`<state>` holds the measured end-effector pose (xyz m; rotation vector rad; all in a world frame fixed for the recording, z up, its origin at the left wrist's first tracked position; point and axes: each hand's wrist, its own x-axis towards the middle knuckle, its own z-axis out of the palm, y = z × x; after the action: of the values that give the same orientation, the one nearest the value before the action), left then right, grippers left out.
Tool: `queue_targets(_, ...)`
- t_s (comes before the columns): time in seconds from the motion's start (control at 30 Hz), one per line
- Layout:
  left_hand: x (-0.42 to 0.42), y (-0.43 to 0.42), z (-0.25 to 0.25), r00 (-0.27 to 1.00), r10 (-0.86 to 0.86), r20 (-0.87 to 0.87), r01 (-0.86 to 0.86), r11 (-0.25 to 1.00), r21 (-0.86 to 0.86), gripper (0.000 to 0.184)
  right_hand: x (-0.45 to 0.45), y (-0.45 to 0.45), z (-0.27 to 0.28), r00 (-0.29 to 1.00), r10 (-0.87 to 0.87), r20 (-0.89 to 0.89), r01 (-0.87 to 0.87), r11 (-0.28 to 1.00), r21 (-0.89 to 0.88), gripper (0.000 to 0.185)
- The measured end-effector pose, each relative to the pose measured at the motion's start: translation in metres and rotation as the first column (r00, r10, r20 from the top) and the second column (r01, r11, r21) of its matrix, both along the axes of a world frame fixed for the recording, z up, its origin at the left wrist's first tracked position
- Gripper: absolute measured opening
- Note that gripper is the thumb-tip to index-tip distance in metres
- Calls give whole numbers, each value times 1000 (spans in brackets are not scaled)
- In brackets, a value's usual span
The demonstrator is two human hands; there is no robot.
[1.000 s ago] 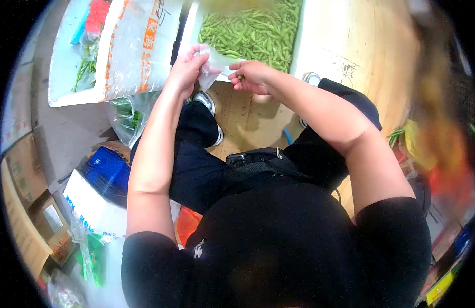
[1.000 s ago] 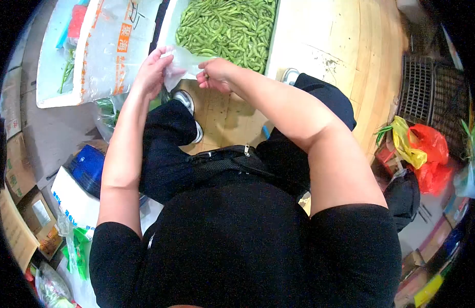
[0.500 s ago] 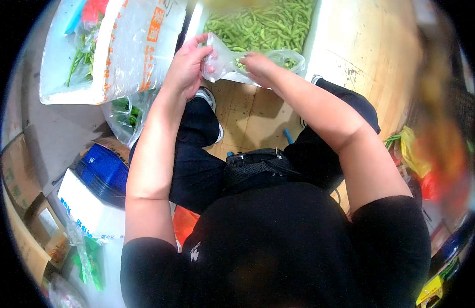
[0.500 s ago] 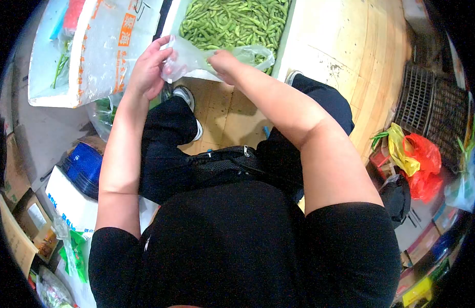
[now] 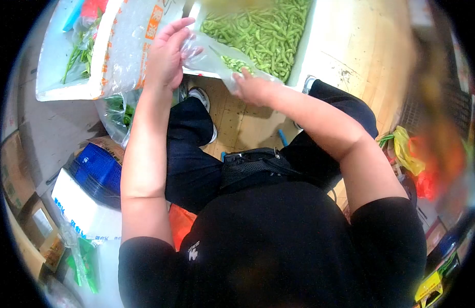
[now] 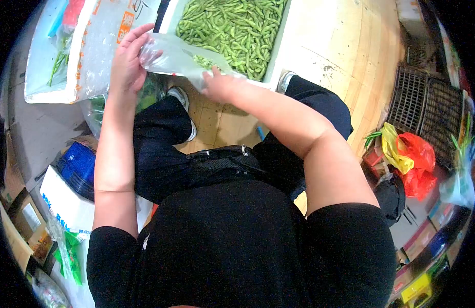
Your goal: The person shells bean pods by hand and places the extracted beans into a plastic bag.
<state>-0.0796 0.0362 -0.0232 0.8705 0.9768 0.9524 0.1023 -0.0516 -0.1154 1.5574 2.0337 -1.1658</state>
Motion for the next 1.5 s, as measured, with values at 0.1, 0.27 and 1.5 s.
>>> queue_targets(0.1, -7, -1, 3, 928, -92, -360, 153, 977, 146, 17, -11, -18, -11, 976, 117, -182, -100, 990, 103, 55)
queue_targets(0.27, -22, -12, -31, -58, -345, -937, 795, 552, -253, 21, -17, -1, -4, 915, 322, -242, -331, 944, 7, 31)
queue_targets(1.5, 12, -20, 22, 203, -145, -968, 767, 639, 65, 24, 60, 113, -105, 875, -484, 9, 448, 818, 360, 21)
